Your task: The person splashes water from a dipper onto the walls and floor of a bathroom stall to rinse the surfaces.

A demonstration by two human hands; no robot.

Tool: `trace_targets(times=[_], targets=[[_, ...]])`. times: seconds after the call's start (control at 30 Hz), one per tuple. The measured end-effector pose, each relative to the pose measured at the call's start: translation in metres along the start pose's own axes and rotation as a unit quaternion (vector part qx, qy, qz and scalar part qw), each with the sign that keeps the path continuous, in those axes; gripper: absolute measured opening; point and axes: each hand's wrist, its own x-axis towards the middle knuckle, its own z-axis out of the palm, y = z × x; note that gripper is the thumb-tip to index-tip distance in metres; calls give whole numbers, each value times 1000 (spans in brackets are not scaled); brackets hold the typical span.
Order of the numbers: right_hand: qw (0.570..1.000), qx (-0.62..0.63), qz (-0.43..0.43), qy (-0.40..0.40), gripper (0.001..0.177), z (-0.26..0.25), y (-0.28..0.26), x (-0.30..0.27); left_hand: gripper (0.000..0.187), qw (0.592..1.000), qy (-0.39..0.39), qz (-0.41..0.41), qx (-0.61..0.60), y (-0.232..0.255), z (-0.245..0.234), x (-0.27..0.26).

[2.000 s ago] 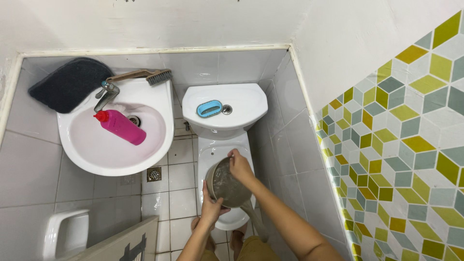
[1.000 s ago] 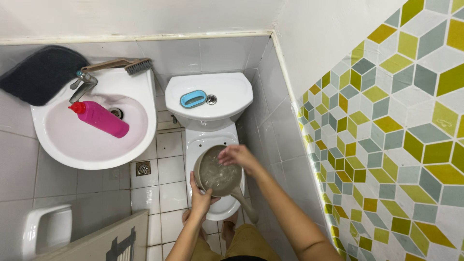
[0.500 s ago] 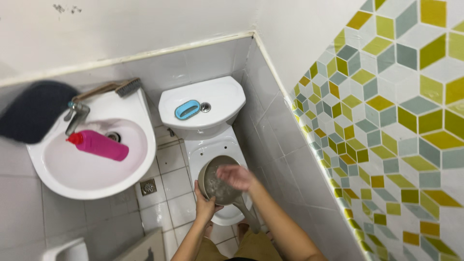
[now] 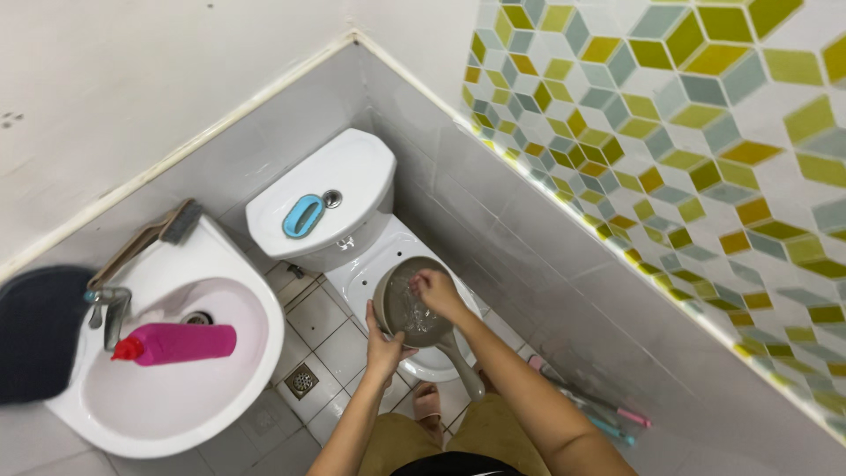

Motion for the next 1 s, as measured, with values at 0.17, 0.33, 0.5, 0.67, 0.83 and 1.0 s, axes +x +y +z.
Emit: trace_targets(times=[0.17, 0.33, 0.5, 0.67, 0.83, 1.0], targets=[[968, -150, 198, 21, 25, 21, 65, -42, 101, 997, -61, -12, 46, -16, 15, -4], [765, 506, 394, -64, 34, -6, 49, -63, 100, 995, -67, -54, 50, -38, 15, -3], [689, 721, 5, 77, 37, -154, -54, -47, 97, 994, -70, -54, 61, -40, 5, 9], [816, 550, 75, 159, 28, -183, -66, -69, 100, 994, -104, -23, 39, -37, 23, 8], [982, 84, 98, 138, 30, -110, 24, -102, 100, 987, -134, -56, 74, -34, 56, -13], [931, -296, 140, 161, 24, -79, 96, -150, 98, 977, -173, -76, 99, -51, 86, -45]])
